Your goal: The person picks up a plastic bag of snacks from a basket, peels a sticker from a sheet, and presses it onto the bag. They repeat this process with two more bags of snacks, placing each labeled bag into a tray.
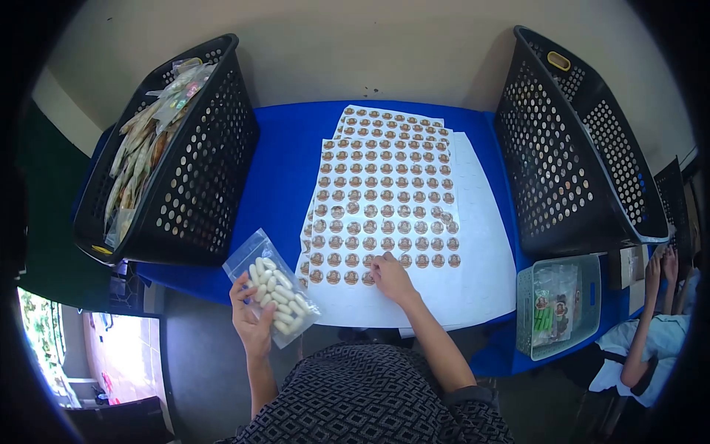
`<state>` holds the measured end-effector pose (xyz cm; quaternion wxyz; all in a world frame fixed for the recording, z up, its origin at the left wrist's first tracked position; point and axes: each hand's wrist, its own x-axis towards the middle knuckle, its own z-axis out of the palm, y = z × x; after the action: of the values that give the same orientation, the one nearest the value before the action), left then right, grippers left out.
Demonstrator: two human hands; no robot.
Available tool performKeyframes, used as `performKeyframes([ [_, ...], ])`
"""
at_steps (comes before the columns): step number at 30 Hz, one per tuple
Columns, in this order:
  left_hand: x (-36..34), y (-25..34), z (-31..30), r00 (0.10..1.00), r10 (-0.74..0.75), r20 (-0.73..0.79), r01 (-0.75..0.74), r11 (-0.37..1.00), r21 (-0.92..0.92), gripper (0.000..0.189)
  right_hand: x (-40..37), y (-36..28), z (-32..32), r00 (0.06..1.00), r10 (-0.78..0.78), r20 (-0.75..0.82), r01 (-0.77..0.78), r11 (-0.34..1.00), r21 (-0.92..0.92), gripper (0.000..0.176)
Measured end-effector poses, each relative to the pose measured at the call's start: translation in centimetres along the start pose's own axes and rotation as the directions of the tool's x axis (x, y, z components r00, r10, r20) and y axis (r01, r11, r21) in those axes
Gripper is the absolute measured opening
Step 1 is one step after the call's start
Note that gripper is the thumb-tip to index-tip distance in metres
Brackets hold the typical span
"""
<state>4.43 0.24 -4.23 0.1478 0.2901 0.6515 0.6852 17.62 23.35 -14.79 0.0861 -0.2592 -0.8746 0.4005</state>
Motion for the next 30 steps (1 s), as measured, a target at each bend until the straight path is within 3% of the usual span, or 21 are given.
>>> performKeyframes([
  [2, 0.4, 0.7, 1.8, 0.987, 0.094, -0.127, -0.111, 0.984, -0.139, 0.065, 0.0, -0.1, 0.1, 0.998, 0.038, -0.053, -0.036, 0.998, 0.043, 0.008],
  [3, 0.5, 0.6, 1.6, 0.995, 0.077, -0.071, -0.079, 0.996, -0.028, 0.084, 0.0, 0.1, 0.2, 0.998, 0.031, -0.062, -0.03, 0.999, 0.031, 0.008],
  [7, -0.1, 1.7, 3.0, 0.987, 0.015, -0.158, -0.037, 0.99, -0.137, 0.094, 0.1, 0.5, 1.0, 0.992, 0.064, -0.111, -0.055, 0.995, 0.08, 0.006],
  [9, -0.2, 2.0, 3.0, 0.998, -0.054, -0.021, 0.048, 0.969, -0.241, 0.1, 0.2, 0.5, 1.3, 0.99, 0.068, -0.123, -0.062, 0.997, 0.051, 0.006],
  [12, -0.5, 1.7, 2.8, 0.99, -0.138, 0.03, 0.14, 0.947, -0.289, 0.099, 0.1, 0.0, 1.4, 0.988, 0.062, -0.141, -0.065, 0.998, -0.015, 0.006],
  [16, -0.6, 0.6, 2.7, 0.991, -0.131, 0.01, 0.13, 0.963, -0.236, 0.092, 0.3, 0.3, 1.8, 0.991, 0.055, -0.122, -0.066, 0.995, -0.081, 0.006],
  [18, -0.7, 0.6, 2.8, 0.99, -0.139, -0.017, 0.131, 0.962, -0.239, 0.073, 0.3, 0.6, 2.2, 0.99, 0.031, -0.136, -0.044, 0.995, -0.091, 0.007],
  [19, -0.7, 0.8, 2.9, 0.991, -0.135, -0.022, 0.125, 0.963, -0.24, 0.073, 0.4, 0.9, 2.3, 0.989, 0.013, -0.151, -0.028, 0.995, -0.099, 0.009],
  [20, -0.8, 1.1, 3.0, 0.975, -0.222, -0.001, 0.213, 0.94, -0.265, 0.065, 0.5, 1.2, 2.2, 0.989, 0.006, -0.15, -0.021, 0.995, -0.1, 0.009],
  [21, -0.9, 1.3, 3.1, 0.952, -0.306, 0.023, 0.3, 0.91, -0.287, 0.056, 0.6, 1.4, 1.8, 0.997, -0.025, -0.076, 0.02, 0.997, -0.069, 0.011],
  [23, -1.2, 1.2, 3.7, 0.954, -0.299, 0.01, 0.288, 0.907, -0.307, 0.052, 0.8, 1.9, 0.8, 0.998, -0.064, 0.0, 0.064, 0.997, -0.037, 0.013],
  [25, -1.6, 1.1, 4.3, 0.956, -0.294, -0.002, 0.277, 0.904, -0.324, 0.049, 1.1, 1.7, -0.8, 0.938, -0.115, 0.327, 0.146, 0.987, -0.071, 0.015],
  [26, -1.8, 1.1, 4.8, 0.962, -0.273, -0.008, 0.255, 0.91, -0.328, 0.046, 1.2, 1.5, -1.5, 0.937, -0.119, 0.327, 0.151, 0.986, -0.072, 0.015],
  [28, -2.1, 1.4, 5.7, 0.969, -0.244, -0.023, 0.223, 0.917, -0.331, 0.043, 1.4, 0.7, -2.8, 0.815, 0.017, 0.579, -0.08, 0.993, 0.084, 0.018],
  [29, -2.3, 1.6, 6.2, 0.968, -0.249, -0.021, 0.227, 0.911, -0.344, 0.043, 1.3, 1.1, -3.0, 0.813, 0.007, 0.582, -0.069, 0.994, 0.085, 0.018],
  [30, -2.6, 1.8, 6.6, 0.967, -0.253, -0.02, 0.23, 0.906, -0.356, 0.043, 0.9, 1.5, -3.4, 0.784, -0.08, 0.615, -0.14, 0.943, 0.301, 0.019],
])
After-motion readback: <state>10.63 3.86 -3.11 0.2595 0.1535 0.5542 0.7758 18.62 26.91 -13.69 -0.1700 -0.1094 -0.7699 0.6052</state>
